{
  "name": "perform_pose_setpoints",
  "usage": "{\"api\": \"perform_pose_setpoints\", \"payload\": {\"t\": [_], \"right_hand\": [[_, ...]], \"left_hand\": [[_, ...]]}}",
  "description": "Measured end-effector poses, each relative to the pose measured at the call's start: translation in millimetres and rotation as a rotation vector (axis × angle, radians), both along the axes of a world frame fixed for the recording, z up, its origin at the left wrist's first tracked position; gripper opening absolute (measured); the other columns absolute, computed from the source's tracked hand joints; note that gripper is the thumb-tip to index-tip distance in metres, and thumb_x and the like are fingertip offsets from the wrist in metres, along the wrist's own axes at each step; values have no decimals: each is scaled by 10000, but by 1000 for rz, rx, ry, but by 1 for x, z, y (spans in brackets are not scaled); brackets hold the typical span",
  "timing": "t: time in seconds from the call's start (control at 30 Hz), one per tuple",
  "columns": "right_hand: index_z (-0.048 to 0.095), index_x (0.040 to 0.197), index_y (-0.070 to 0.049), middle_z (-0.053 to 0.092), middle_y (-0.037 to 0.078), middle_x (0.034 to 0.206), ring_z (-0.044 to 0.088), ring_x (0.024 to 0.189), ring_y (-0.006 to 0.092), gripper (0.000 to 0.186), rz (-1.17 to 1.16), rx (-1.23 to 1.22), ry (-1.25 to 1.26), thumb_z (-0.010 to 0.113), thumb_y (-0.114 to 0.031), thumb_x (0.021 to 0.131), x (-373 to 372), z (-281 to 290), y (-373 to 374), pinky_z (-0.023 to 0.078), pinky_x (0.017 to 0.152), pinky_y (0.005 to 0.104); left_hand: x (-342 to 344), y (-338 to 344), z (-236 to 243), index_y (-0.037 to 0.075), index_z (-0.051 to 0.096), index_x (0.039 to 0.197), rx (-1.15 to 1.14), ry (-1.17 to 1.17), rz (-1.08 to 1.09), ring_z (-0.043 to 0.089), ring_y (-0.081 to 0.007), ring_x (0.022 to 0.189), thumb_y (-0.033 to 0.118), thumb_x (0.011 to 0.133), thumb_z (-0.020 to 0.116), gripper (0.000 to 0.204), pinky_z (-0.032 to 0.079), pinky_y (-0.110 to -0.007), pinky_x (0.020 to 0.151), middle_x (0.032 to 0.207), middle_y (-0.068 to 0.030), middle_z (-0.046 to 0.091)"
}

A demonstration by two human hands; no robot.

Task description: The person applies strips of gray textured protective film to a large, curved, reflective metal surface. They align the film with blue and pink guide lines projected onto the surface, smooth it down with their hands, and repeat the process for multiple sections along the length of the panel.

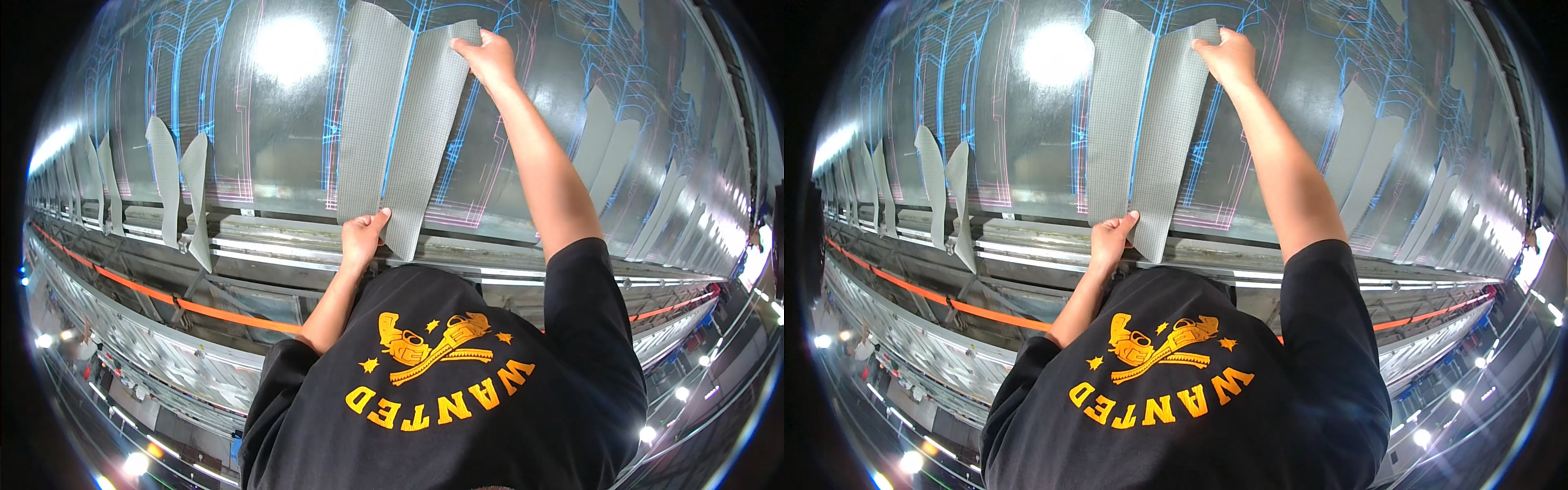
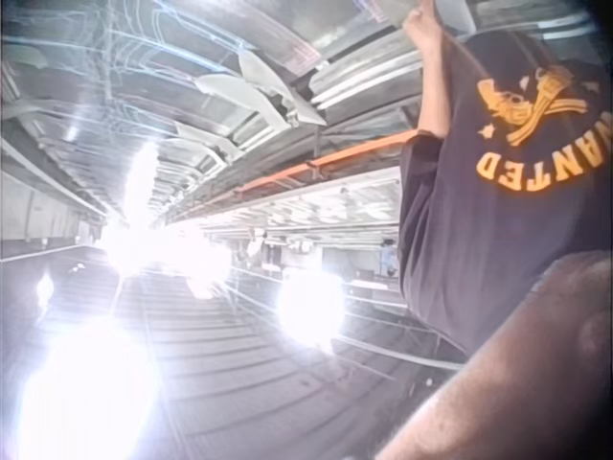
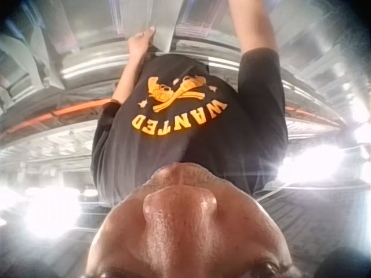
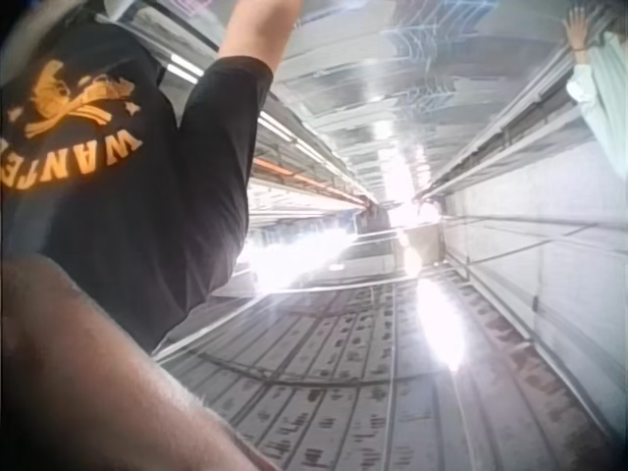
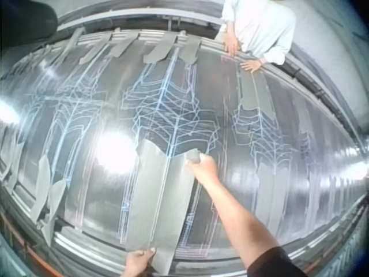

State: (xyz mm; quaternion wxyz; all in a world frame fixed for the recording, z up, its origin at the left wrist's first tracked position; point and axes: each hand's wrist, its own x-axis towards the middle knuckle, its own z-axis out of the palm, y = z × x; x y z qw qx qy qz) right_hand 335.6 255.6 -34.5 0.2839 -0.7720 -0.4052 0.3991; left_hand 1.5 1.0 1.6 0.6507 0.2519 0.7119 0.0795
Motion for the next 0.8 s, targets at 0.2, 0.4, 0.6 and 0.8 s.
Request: {"api": "perform_pose_setpoints", "payload": {"t": [0.2, 0.4, 0.6, 0.8], "right_hand": [[798, 1091, -84, 807, 103, 996, 773, 931, 237, 332, -25, -15, -39, 800, -321, 857, -1, 2, 3, 586, 871, 373], [792, 1121, -85, 804, 121, 1019, 772, 963, 264, 353, -11, -53, -74, 800, -314, 852, -4, 7, 5, 590, 890, 379], [705, 1173, -28, 776, 153, 1036, 755, 959, 293, 448, 114, -68, -524, 833, -329, 866, -35, 38, 8, 592, 855, 446], [574, 1289, -17, 666, 192, 1223, 658, 1175, 399, 572, 110, 96, -766, 819, -349, 893, -15, 56, -1, 546, 959, 536]], "left_hand": [[0, 1, -1, -19, 782, 831, 18, -21, 9, 613, -75, 615, 391, 962, 770, 430, 526, -274, 560, 717, -25, 708], [-1, -2, -2, -13, 770, 785, 13, -8, -2, 609, -75, 594, 386, 964, 766, 437, 529, -275, 555, 691, -25, 699], [-4, -4, -5, -16, 763, 771, 16, 4, 2, 603, -77, 581, 388, 959, 769, 446, 527, -280, 547, 678, -26, 690], [-3, -2, -3, -21, 765, 834, 3, 7, -33, 635, -85, 637, 386, 964, 770, 428, 534, -271, 575, 751, -35, 718]]}}
